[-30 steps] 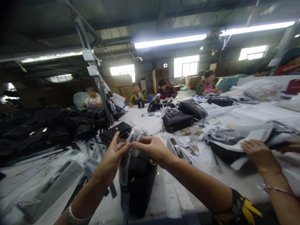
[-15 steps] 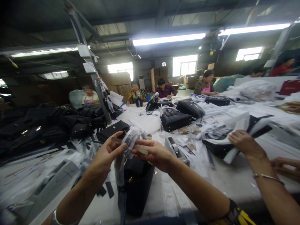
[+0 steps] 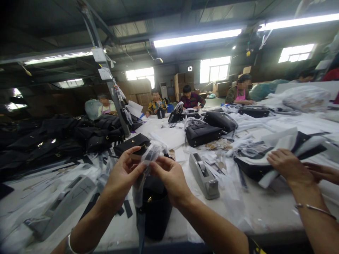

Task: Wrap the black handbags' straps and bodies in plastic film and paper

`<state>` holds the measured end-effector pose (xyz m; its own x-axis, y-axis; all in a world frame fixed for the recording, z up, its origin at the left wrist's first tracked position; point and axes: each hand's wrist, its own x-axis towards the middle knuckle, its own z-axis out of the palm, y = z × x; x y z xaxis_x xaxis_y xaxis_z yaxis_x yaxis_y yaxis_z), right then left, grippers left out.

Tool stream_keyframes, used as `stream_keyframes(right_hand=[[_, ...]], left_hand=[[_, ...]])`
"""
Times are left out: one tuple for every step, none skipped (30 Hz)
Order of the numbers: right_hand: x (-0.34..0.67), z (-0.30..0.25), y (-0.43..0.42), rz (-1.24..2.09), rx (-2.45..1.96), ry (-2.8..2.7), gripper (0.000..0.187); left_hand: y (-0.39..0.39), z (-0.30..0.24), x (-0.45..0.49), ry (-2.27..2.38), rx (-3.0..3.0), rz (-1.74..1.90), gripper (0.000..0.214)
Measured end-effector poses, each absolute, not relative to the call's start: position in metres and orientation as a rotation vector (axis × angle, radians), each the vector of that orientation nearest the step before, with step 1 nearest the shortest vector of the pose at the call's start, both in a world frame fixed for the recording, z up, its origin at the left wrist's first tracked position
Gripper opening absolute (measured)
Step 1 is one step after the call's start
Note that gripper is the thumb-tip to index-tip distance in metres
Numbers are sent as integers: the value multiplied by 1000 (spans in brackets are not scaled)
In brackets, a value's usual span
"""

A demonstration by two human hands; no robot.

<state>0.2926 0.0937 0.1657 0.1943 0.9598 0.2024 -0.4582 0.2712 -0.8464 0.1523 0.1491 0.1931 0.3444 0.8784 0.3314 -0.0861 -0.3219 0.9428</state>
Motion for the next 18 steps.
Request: stream_keyframes(right_hand=[[291, 166, 94, 1102, -741, -851, 45], [289, 166, 94, 1079, -752, -855, 46], [288, 165, 94, 1056, -761, -860, 47], [287, 165, 94, 1034, -768, -868, 46], [286, 165, 94, 1016, -769, -878, 46], [285, 164, 95, 1002, -768, -888, 45], [284, 163, 96, 991, -766, -898, 44], [284, 162, 97, 982, -764, -908, 43], [283, 161, 98, 972, -765, -915, 42], [283, 160, 99, 962, -774, -918, 41], [283, 158, 100, 948, -787, -918, 40], [283, 156, 102, 933, -799, -918, 39], [282, 155, 103, 920, -808, -918, 39], [282, 153, 104, 911, -813, -920, 39], [282, 152, 105, 904, -815, -922, 39], [281, 151, 105, 897, -815, -924, 39], [281, 150, 105, 892, -812, -927, 39], [280, 150, 105, 889, -812, -926, 38]], left_hand=[[149, 191, 153, 744, 1627, 1204, 55], [149, 189, 153, 758, 1675, 1229, 47], [148, 188, 153, 776, 1719, 1251, 40], [148, 187, 154, 799, 1758, 1266, 35], [147, 187, 154, 823, 1791, 1278, 32], [145, 187, 154, 851, 1821, 1280, 31], [144, 188, 154, 884, 1846, 1281, 30], [142, 190, 153, 918, 1869, 1281, 30], [140, 191, 152, 947, 1888, 1276, 29], [138, 193, 151, 968, 1898, 1266, 29], [136, 195, 149, 976, 1893, 1254, 29], [135, 197, 148, 971, 1875, 1239, 31], [133, 199, 146, 959, 1851, 1225, 34], [132, 201, 145, 949, 1828, 1212, 36], [131, 202, 144, 950, 1813, 1206, 37], [130, 203, 144, 962, 1808, 1208, 37], [130, 203, 143, 982, 1815, 1215, 35], [130, 203, 143, 1005, 1827, 1226, 33]])
